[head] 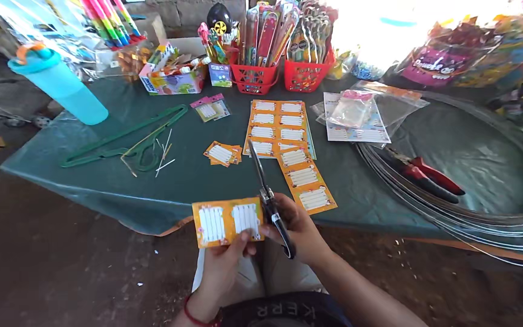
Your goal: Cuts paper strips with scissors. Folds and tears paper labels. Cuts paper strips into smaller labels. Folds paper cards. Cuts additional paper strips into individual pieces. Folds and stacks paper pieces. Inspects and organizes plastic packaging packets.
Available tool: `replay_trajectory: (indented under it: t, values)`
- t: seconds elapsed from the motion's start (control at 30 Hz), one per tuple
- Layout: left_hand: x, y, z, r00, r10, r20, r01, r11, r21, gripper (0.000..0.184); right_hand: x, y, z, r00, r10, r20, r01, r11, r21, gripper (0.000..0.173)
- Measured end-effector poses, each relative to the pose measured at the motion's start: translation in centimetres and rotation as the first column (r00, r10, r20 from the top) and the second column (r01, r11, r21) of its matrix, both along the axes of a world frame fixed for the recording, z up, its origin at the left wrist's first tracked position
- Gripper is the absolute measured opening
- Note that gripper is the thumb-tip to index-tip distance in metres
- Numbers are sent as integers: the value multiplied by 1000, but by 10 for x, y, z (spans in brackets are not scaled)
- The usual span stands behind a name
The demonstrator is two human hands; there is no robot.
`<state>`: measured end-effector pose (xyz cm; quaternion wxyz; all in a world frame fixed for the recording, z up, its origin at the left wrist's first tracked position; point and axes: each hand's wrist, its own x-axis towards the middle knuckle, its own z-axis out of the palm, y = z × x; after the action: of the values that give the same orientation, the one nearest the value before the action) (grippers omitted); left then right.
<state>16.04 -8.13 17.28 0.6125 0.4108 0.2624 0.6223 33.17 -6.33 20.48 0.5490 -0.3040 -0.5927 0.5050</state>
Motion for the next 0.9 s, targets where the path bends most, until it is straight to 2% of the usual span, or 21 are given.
replay_trajectory:
  t: [0.07, 0.13, 0.3, 0.47, 0.9]
  values:
    - [4, 11, 10, 997, 50, 66, -46, 997, -62, 12, 4, -6, -8, 998, -57, 34, 56, 998, 22, 58]
    - [5, 19, 20, 989, 109, 102, -96, 987, -126, 8, 10, -21, -20, 998, -34, 52, 35, 999, -20, 71]
    - [10, 31, 31, 961, 242, 133, -204, 947, -249, 15, 11, -63, -46, 993, 97, 70, -73, 954, -290, 86]
    - [18, 34, 27, 957, 241, 159, -186, 937, -297, 20, 6, -63, -53, 986, 161, 33, -143, 939, -312, 84]
    - [27, 31, 25, 952, 255, 167, -198, 934, -298, 20, 4, -53, -52, 992, 123, 36, -105, 943, -316, 82]
